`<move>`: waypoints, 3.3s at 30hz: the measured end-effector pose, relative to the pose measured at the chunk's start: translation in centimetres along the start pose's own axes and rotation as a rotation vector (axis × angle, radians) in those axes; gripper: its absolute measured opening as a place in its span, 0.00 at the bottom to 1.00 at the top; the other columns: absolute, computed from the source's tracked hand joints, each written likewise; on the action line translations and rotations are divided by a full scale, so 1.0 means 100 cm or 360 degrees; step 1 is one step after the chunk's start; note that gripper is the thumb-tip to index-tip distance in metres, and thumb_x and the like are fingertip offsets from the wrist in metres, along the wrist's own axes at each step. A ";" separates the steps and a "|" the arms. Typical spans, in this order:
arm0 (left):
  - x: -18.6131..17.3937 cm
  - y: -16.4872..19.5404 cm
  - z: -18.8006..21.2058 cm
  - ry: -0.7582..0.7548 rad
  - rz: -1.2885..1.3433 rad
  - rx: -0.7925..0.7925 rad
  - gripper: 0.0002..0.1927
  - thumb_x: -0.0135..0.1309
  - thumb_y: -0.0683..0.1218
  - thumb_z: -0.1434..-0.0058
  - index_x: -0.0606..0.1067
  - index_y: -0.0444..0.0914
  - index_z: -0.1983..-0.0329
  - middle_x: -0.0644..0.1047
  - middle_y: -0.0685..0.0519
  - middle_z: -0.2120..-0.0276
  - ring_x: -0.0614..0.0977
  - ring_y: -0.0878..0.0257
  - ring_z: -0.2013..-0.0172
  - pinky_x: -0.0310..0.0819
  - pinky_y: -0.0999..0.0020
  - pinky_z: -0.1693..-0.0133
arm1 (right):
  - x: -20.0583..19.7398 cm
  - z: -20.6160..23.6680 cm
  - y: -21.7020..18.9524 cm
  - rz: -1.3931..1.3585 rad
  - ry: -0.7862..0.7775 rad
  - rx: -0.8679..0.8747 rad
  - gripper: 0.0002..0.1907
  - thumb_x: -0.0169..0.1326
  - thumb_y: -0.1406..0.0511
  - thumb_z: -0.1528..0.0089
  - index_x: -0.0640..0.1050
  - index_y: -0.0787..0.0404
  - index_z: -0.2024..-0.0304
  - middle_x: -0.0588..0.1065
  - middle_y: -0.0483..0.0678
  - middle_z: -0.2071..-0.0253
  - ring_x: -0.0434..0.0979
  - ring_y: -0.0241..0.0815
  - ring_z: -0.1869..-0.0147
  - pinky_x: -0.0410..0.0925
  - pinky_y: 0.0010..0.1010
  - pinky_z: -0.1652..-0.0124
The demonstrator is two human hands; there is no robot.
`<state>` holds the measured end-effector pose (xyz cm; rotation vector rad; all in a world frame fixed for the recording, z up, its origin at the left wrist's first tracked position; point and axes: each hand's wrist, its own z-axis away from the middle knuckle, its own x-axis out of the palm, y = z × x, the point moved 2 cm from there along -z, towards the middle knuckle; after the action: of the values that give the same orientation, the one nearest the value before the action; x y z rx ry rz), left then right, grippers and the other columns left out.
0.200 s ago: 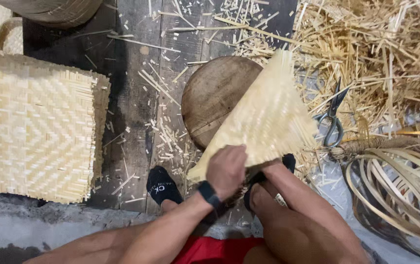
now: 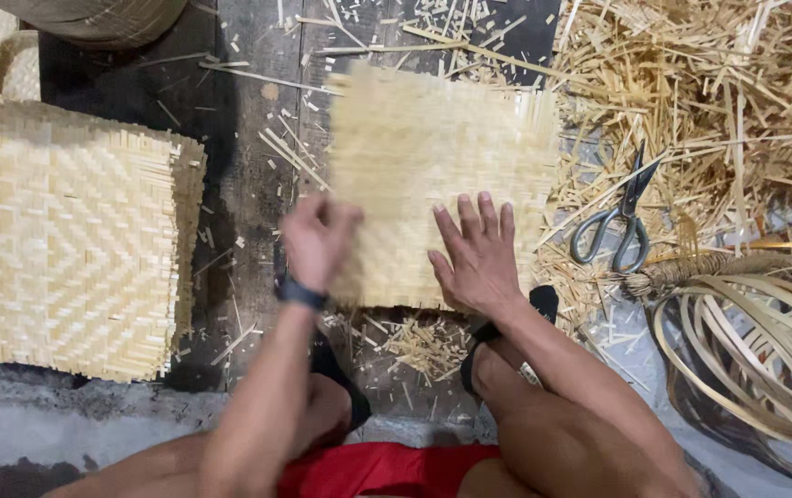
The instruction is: The person repeatedly assembles small round bamboo plates by placing a woven mat over a circular frame, trimming the excess with shears, and stacking the finished plates. The process is repeated multiple times in a consistent sequence.
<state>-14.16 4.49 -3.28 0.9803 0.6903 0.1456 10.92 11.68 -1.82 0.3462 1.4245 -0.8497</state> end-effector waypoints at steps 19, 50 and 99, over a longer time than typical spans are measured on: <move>0.113 -0.036 0.102 -0.0054 -0.0237 -0.0046 0.44 0.76 0.54 0.52 0.72 0.30 0.36 0.79 0.40 0.49 0.81 0.52 0.50 0.79 0.57 0.48 | -0.087 0.359 0.289 -0.0081 0.1338 0.0922 0.24 0.63 0.65 0.34 0.73 0.60 0.37 0.73 0.55 0.36 0.70 0.57 0.28 0.62 0.47 0.29; 0.089 -0.027 0.301 0.0482 -0.0689 0.0518 0.42 0.74 0.47 0.38 0.60 0.24 0.34 0.62 0.35 0.40 0.69 0.43 0.39 0.72 0.50 0.40 | -0.082 0.767 0.431 -0.1740 0.1200 0.2832 0.17 0.52 0.70 0.37 0.69 0.74 0.48 0.77 0.62 0.61 0.84 0.53 0.69 0.77 0.37 0.74; -0.008 0.269 0.501 -0.1543 0.0644 -0.0029 0.41 0.27 0.79 0.41 0.68 0.42 0.83 0.64 0.58 0.86 0.62 0.67 0.85 0.58 0.69 0.82 | -0.343 0.402 -0.091 0.0872 0.0772 -0.0844 0.29 0.42 0.45 0.29 0.66 0.54 0.79 0.64 0.38 0.84 0.59 0.30 0.83 0.58 0.26 0.84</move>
<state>20.19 -16.39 36.93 1.0223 -0.3996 0.0163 36.19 -11.19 39.66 0.5196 1.8132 0.0803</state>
